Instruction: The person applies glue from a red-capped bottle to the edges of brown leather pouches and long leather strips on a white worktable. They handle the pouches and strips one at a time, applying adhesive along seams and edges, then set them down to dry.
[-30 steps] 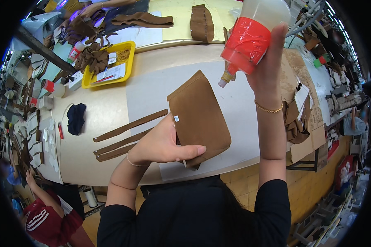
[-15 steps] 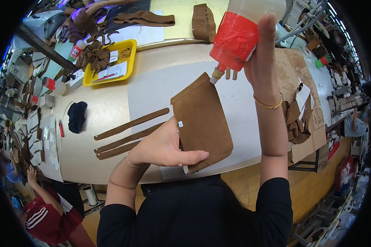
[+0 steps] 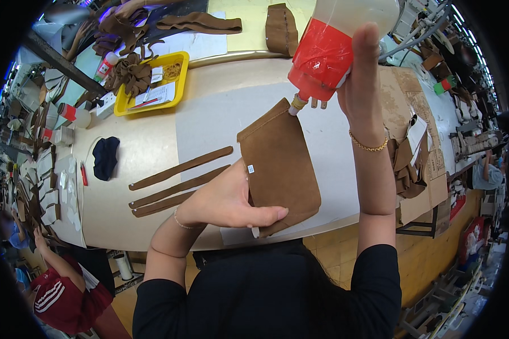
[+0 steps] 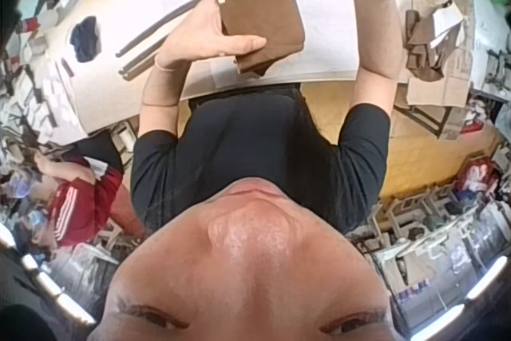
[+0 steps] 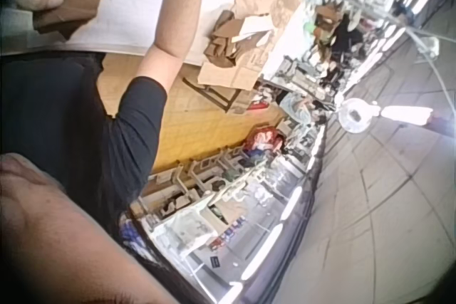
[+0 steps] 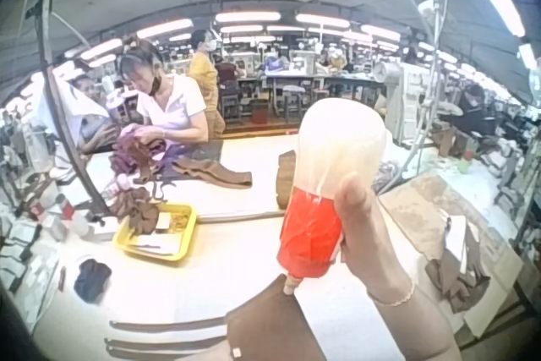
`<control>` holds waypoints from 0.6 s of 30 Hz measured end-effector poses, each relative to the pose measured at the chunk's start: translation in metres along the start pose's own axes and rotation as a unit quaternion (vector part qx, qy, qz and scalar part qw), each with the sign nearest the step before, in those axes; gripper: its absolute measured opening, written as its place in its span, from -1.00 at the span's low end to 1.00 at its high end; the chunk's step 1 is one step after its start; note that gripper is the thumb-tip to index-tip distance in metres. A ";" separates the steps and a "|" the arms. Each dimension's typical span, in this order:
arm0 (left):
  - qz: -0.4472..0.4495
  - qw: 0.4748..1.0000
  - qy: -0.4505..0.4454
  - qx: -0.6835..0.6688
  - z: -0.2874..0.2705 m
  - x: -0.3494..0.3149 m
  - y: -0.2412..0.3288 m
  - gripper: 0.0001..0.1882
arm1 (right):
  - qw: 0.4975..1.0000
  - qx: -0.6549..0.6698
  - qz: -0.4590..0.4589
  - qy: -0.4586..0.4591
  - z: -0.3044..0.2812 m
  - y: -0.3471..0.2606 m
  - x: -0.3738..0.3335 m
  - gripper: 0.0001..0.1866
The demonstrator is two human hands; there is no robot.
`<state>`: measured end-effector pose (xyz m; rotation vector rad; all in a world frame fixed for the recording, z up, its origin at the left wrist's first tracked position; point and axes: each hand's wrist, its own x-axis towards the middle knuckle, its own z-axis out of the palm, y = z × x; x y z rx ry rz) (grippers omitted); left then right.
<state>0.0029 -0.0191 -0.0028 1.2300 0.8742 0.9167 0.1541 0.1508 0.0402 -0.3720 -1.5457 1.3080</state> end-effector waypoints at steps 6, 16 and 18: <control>-0.016 1.000 -0.013 -0.012 -0.002 0.001 0.003 -0.22 | 0.999 -0.031 -0.025 0.019 -0.005 0.003 -0.004 -0.28; -0.009 0.999 -0.004 -0.050 -0.005 0.001 0.003 -0.24 | 0.994 -0.074 -0.066 0.055 -0.002 0.007 -0.018 -0.34; -0.006 0.999 -0.003 -0.048 -0.005 0.002 0.003 -0.23 | 0.994 -0.091 -0.048 0.044 -0.009 0.007 -0.023 -0.30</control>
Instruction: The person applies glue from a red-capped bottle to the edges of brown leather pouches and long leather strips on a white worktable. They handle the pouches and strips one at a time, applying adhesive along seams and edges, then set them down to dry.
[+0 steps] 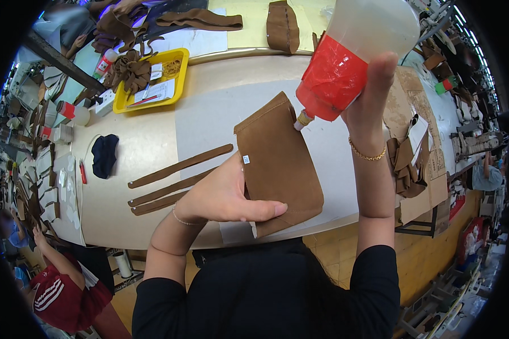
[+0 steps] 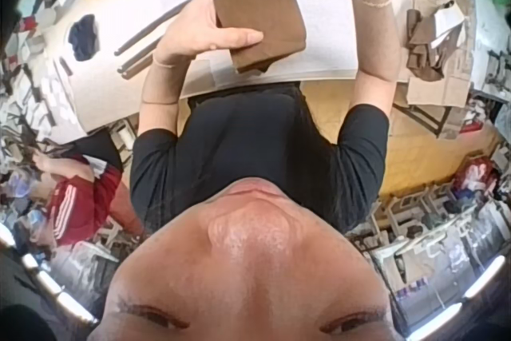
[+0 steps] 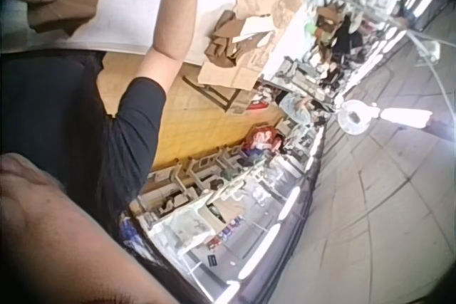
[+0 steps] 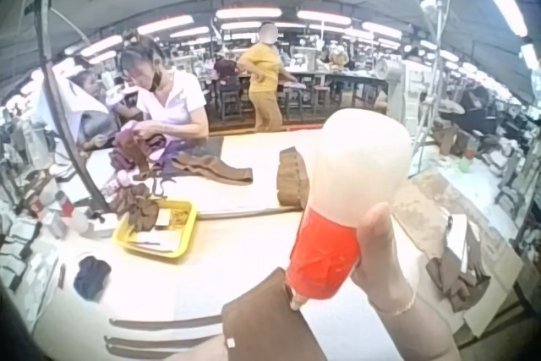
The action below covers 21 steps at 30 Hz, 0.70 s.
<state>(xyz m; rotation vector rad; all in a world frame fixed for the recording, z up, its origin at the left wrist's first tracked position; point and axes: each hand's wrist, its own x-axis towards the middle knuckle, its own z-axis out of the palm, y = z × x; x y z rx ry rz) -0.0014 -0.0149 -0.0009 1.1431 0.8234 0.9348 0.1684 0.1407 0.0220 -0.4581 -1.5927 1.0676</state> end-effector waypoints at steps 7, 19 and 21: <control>0.003 1.000 0.010 -0.020 0.000 0.002 -0.001 -0.23 | 1.000 -0.004 0.009 -0.013 -0.003 -0.004 -0.015 -0.11; -0.017 0.999 -0.013 -0.025 0.004 0.003 -0.001 -0.21 | 0.982 0.171 0.078 0.009 -0.008 0.009 0.017 -0.22; -0.014 1.000 -0.009 -0.027 0.004 0.002 -0.002 -0.21 | 0.988 0.140 0.064 -0.006 -0.009 0.011 0.017 -0.22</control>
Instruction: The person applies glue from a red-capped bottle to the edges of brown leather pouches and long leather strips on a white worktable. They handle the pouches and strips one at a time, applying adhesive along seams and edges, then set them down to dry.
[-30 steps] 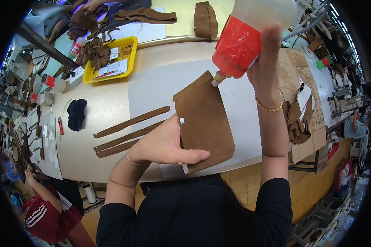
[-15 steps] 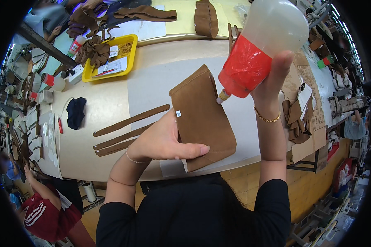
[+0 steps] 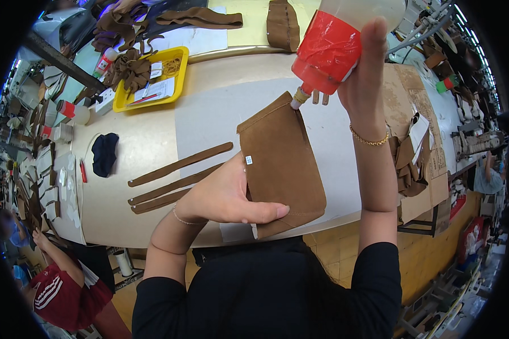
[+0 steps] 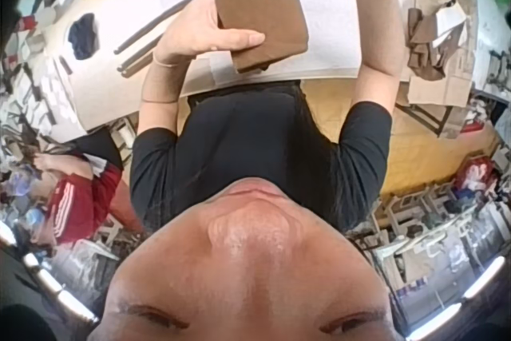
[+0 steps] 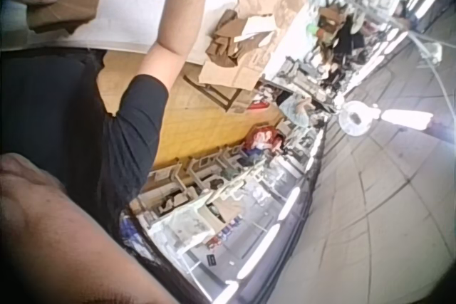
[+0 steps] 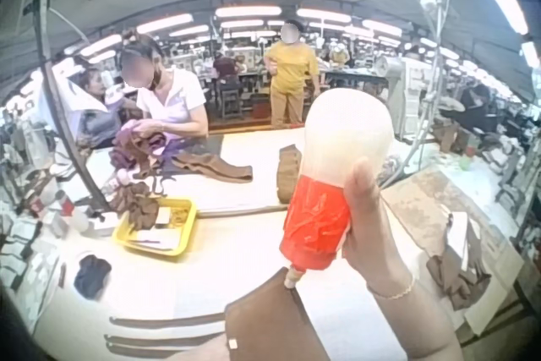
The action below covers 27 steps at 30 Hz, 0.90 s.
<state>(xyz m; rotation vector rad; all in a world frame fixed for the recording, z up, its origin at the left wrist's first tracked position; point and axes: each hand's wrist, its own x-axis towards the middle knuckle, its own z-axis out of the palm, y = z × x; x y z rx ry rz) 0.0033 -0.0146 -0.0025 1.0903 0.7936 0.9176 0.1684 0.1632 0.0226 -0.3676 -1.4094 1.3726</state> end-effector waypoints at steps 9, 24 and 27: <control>0.010 1.000 0.025 -0.005 -0.001 -0.001 0.002 -0.23 | 0.996 -0.079 -0.038 -0.004 -0.005 0.005 -0.013 -0.21; 0.035 0.998 0.038 -0.027 -0.002 -0.001 0.001 -0.21 | 0.991 -0.122 0.014 0.061 0.009 -0.008 -0.056 -0.03; 0.039 0.997 0.041 -0.045 -0.001 0.000 0.001 -0.24 | 0.979 -0.193 0.030 0.061 0.005 -0.009 -0.063 0.04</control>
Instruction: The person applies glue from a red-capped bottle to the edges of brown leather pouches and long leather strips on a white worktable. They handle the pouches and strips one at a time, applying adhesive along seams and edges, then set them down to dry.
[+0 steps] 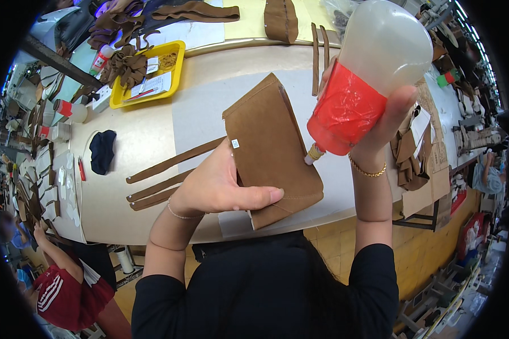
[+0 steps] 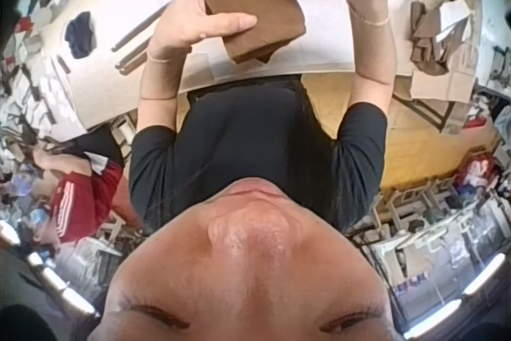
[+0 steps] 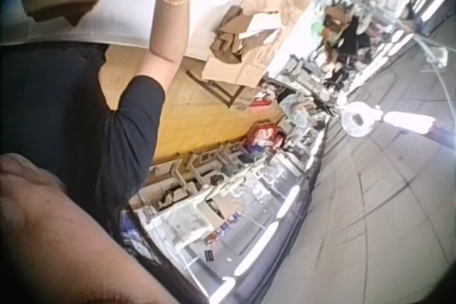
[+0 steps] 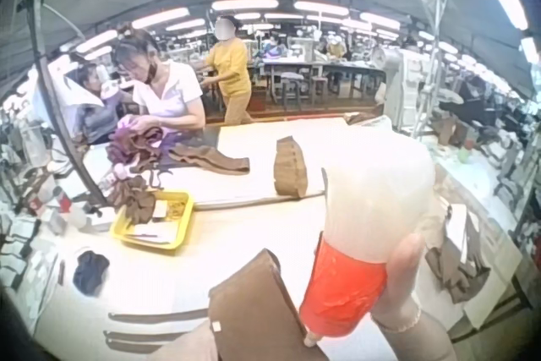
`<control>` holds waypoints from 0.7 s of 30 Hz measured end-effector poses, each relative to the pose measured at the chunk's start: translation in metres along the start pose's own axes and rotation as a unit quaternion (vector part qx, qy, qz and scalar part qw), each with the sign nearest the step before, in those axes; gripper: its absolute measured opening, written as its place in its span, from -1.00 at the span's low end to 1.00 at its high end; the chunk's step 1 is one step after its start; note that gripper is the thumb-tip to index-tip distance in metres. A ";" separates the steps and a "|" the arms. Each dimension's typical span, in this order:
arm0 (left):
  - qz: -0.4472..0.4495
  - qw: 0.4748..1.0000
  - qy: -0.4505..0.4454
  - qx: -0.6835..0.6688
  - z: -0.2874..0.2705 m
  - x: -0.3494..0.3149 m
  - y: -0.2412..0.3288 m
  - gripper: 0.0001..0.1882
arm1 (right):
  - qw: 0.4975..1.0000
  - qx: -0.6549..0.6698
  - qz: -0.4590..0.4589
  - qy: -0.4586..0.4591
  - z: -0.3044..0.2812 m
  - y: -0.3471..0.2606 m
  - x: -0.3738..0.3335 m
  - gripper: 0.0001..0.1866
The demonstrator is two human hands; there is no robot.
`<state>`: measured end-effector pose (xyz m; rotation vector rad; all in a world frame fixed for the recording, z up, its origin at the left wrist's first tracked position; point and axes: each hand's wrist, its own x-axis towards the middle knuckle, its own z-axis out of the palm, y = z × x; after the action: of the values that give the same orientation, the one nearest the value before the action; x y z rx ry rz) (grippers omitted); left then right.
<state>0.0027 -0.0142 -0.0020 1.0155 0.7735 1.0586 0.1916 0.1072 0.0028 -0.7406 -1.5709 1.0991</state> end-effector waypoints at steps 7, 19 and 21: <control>-0.011 1.000 0.010 0.012 -0.002 0.000 -0.002 -0.31 | 0.999 0.009 0.035 0.014 -0.002 -0.007 -0.015 0.13; 0.030 0.986 0.073 -0.149 -0.012 0.004 -0.006 -0.69 | 0.855 0.453 0.075 -0.242 -0.026 -0.005 0.002 -0.07; 0.057 0.975 0.092 -0.191 -0.010 0.007 -0.007 -0.64 | 0.852 0.465 0.081 -0.227 -0.034 -0.010 0.012 -0.08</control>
<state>-0.0015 -0.0058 -0.0124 0.6430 0.6318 1.3551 0.2212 0.1236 0.0182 0.0716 -1.1073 2.0400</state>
